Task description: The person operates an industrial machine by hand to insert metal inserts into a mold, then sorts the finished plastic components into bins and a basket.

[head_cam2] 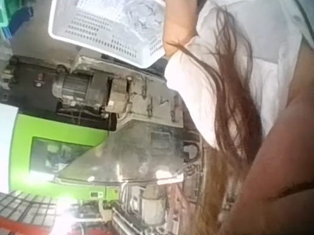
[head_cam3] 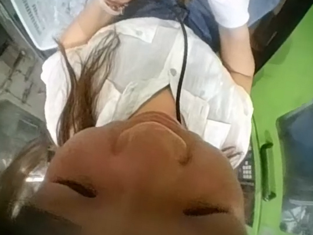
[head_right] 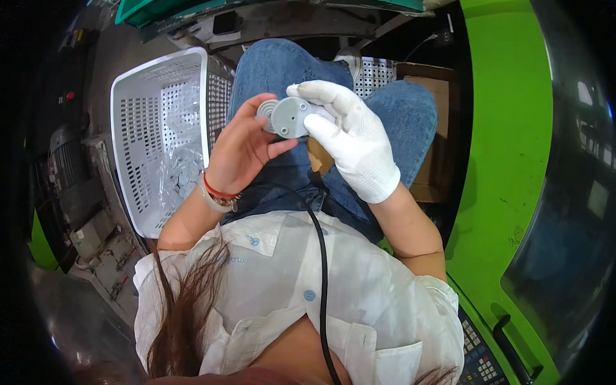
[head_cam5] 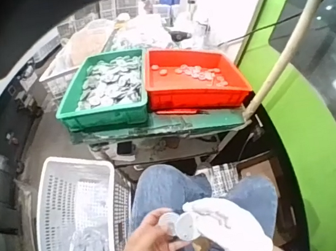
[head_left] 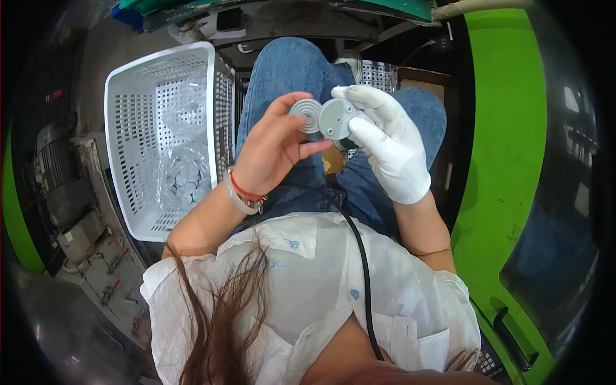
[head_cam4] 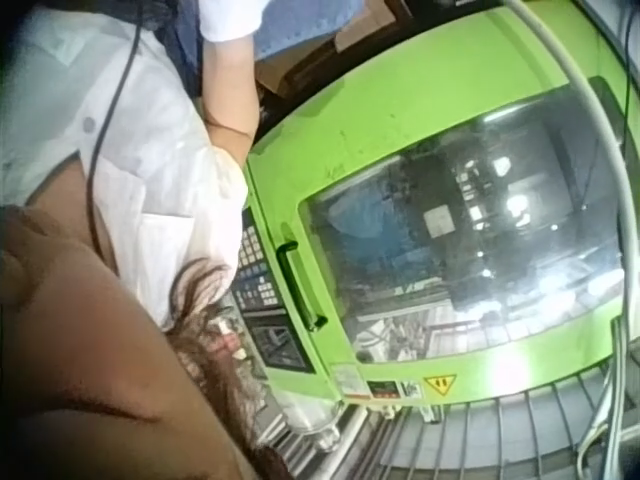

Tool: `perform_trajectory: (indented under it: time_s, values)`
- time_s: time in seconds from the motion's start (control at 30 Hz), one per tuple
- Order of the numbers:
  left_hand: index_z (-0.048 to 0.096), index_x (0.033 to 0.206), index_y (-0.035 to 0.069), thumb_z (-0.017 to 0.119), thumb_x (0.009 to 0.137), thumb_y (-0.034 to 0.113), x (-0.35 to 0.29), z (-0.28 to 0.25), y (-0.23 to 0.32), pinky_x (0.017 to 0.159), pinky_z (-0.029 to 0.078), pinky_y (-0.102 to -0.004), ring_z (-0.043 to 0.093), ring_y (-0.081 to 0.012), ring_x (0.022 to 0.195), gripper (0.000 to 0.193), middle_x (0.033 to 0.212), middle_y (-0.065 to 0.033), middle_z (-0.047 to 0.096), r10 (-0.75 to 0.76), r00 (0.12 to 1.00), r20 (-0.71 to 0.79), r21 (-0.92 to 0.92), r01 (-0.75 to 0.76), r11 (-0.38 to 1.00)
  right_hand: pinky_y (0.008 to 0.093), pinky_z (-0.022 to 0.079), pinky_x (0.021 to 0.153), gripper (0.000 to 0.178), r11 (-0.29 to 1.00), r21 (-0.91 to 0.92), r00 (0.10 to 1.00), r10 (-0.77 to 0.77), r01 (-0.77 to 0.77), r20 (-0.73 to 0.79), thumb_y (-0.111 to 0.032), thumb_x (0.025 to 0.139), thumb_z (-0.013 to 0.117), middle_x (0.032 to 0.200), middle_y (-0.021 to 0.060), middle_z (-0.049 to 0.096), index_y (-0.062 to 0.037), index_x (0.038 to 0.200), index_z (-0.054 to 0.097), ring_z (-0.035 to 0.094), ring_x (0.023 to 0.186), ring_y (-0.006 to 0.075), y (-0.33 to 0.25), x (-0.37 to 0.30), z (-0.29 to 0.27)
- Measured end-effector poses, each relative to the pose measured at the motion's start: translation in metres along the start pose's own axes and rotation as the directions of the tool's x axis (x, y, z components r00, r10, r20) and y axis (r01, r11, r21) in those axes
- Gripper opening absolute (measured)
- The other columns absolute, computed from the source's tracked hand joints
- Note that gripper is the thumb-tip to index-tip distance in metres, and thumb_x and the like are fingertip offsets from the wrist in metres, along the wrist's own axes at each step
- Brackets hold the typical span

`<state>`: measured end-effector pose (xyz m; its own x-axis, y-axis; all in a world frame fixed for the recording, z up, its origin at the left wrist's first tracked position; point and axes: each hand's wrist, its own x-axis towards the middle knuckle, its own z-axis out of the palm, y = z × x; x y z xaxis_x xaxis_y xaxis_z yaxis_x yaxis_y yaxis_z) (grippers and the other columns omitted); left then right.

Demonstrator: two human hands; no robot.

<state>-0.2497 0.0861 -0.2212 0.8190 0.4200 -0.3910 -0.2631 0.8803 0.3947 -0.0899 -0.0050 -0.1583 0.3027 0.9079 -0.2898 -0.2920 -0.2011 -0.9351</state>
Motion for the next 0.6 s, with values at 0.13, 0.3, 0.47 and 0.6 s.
perform_trajectory:
  time_s: [0.13, 0.3, 0.47, 0.6]
  values:
    - [0.048, 0.122, 0.007, 0.035, 0.099, 0.035, 0.0, -0.01, 0.004, 0.093, 0.046, -0.0444, 0.054, -0.0236, 0.11, 0.039, 0.119, -0.0079, 0.055, -0.069, 0.993, 0.1, -0.19, 0.087, 0.978, 0.0325, 0.043, 0.094, 0.028, 0.823, -0.48, 0.943, -0.333, 0.304, 0.026, 0.003, 0.087, 0.051, 0.119, 0.0137, 0.058, 0.0013, 0.115, 0.056, 0.058, 0.106, 0.0208, 0.016, 0.004, 0.017]
    - [0.045, 0.125, 0.007, 0.031, 0.098, 0.045, -0.005, -0.021, 0.007, 0.099, 0.041, -0.041, 0.051, -0.0258, 0.116, 0.049, 0.125, -0.0138, 0.052, -0.067, 0.988, 0.137, -0.379, 0.115, 0.918, 0.0465, 0.029, 0.105, 0.025, 0.109, -0.666, 0.653, -0.363, 0.738, 0.664, 0.001, 0.067, 0.065, 0.098, 0.0136, 0.064, -0.0033, 0.091, 0.062, 0.061, 0.101, 0.0309, 0.029, 0.02, 0.028]
    - [0.04, 0.128, 0.006, 0.029, 0.097, 0.051, -0.023, -0.041, 0.03, 0.098, 0.042, -0.0458, 0.048, -0.0326, 0.119, 0.056, 0.129, -0.0202, 0.046, 0.075, 0.993, 0.087, -0.404, -0.033, 0.914, 0.0481, 0.028, 0.105, 0.023, 0.25, -0.723, 0.713, -0.539, 0.643, 0.448, 0.002, 0.072, 0.063, 0.1, 0.0115, 0.064, -0.005, 0.095, 0.063, 0.061, 0.099, 0.0284, 0.024, 0.026, 0.021]
    - [0.042, 0.128, 0.006, 0.032, 0.097, 0.05, -0.037, -0.061, 0.044, 0.097, 0.043, -0.0469, 0.049, -0.0323, 0.118, 0.055, 0.124, -0.0188, 0.05, 0.133, 0.99, 0.052, -0.433, -0.098, 0.896, 0.0375, 0.039, 0.099, 0.019, 0.355, -0.811, 0.834, -0.483, 0.466, 0.268, 0.006, 0.085, 0.053, 0.107, 0.014, 0.063, 0.0025, 0.102, 0.061, 0.058, 0.105, 0.0261, 0.041, 0.035, 0.006]
